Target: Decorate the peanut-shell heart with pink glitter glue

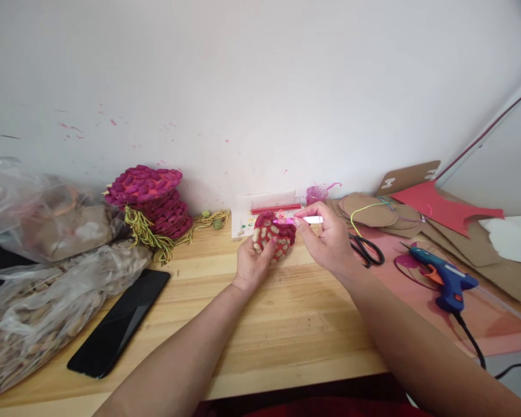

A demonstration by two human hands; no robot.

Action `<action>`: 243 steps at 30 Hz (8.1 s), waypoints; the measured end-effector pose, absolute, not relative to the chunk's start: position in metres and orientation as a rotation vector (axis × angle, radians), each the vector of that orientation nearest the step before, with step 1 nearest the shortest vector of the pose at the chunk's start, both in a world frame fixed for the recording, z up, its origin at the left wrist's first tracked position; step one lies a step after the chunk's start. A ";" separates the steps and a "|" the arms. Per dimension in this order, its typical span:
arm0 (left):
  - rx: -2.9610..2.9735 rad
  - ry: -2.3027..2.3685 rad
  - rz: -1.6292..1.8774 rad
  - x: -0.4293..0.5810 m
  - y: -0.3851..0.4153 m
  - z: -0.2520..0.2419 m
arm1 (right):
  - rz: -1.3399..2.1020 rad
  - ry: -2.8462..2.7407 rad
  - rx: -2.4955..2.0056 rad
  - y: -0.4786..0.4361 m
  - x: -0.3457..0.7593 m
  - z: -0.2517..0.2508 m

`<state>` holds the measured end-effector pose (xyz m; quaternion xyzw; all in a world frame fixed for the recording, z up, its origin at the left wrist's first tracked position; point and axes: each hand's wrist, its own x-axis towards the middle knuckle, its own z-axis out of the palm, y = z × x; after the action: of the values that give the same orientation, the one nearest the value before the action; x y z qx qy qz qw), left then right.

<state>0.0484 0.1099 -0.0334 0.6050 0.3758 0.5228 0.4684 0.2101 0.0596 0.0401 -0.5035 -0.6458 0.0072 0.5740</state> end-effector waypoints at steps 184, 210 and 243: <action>1.234 0.959 1.114 0.030 0.097 -0.031 | 0.388 -1.452 -1.117 0.066 0.179 0.035; 1.491 0.906 1.157 0.023 0.088 -0.026 | 0.009 -1.667 -1.130 0.054 0.172 0.043; 1.540 0.862 1.143 0.022 0.091 -0.029 | 0.249 -1.494 -1.126 0.056 0.181 0.041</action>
<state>0.0217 0.0909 -0.0288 0.6358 0.3559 0.4720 0.4963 0.1812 0.0558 0.0407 -0.4831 -0.6408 0.1070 0.5869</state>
